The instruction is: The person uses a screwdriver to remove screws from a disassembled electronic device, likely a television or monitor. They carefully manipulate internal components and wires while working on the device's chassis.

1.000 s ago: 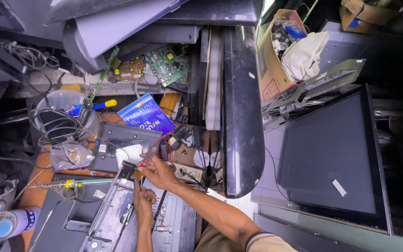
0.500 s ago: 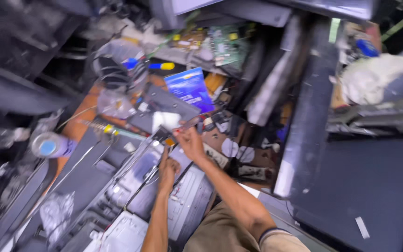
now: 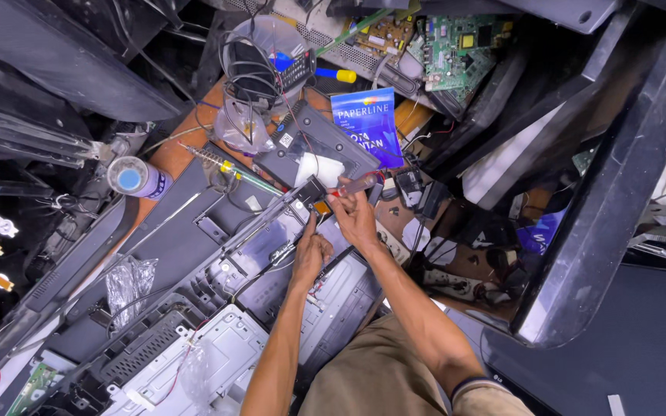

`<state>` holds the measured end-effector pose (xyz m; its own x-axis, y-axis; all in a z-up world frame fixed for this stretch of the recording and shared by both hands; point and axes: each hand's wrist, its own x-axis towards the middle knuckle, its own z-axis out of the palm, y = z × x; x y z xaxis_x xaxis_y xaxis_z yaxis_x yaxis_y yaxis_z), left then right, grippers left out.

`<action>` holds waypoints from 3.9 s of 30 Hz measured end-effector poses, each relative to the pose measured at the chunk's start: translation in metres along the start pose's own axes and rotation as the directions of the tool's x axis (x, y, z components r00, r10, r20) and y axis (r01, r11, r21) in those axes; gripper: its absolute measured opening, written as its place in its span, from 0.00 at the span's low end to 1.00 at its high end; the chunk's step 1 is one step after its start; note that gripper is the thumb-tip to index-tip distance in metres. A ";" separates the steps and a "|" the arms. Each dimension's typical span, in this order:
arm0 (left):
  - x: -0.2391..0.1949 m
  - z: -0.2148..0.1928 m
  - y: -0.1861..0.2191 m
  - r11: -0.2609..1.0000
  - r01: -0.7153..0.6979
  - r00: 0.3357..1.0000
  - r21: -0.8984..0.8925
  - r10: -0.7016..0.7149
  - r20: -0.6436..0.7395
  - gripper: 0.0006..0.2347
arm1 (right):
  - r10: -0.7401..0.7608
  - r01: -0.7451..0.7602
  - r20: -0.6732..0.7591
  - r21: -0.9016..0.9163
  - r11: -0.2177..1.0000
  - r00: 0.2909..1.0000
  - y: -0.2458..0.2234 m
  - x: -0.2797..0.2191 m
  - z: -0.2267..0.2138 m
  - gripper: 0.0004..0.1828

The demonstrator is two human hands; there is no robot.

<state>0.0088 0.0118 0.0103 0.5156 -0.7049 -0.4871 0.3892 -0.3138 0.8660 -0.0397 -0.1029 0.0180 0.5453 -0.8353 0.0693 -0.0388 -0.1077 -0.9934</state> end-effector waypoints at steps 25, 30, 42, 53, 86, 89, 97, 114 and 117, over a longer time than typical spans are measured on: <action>-0.003 0.000 0.001 0.998 -0.032 0.999 0.056 0.031 0.018 0.22 | -0.177 0.187 0.094 -0.109 0.976 0.980 -0.010 -0.008 0.006 0.13; -0.006 -0.003 0.009 0.994 -0.035 0.999 0.103 0.032 0.032 0.22 | -0.328 0.368 0.173 -0.315 0.875 0.928 -0.022 -0.008 0.008 0.08; 0.001 -0.006 -0.005 0.992 -0.058 0.998 0.111 0.053 0.047 0.22 | -0.447 0.506 0.244 -0.315 0.803 0.861 -0.017 -0.009 0.004 0.11; 0.002 -0.006 -0.011 0.996 -0.048 0.997 0.078 0.044 0.056 0.21 | -0.408 0.474 0.242 -0.384 0.793 0.880 -0.016 -0.005 0.009 0.07; 0.006 -0.003 0.029 0.691 -0.588 0.699 0.420 0.696 -0.165 0.14 | -0.720 0.730 0.152 -0.263 0.631 0.677 -0.060 -0.022 0.000 0.17; -0.005 -0.003 0.033 0.763 -0.525 0.747 0.378 0.625 -0.225 0.18 | -0.731 0.727 0.138 -0.328 0.603 0.668 -0.070 -0.010 -0.003 0.15; -0.018 -0.016 -0.023 0.948 -0.212 0.951 0.238 0.256 -0.172 0.24 | -0.750 0.770 0.198 -0.272 0.577 0.631 -0.067 -0.008 -0.005 0.17; 0.028 -0.003 -0.047 0.946 -0.016 1.000 0.325 0.013 0.012 0.32 | -0.681 0.701 0.185 -0.298 0.648 0.708 -0.071 0.001 -0.017 0.16; 0.022 -0.003 -0.035 0.948 0.001 1.000 0.319 -0.005 0.012 0.32 | -0.687 0.698 0.161 -0.306 0.648 0.708 -0.064 0.001 -0.015 0.17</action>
<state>0.0086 0.0096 -0.0310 0.5045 -0.7108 -0.4901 0.1263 -0.5008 0.8563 -0.0492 -0.1055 0.0827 0.5482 -0.4308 0.7169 0.0990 -0.8177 -0.5671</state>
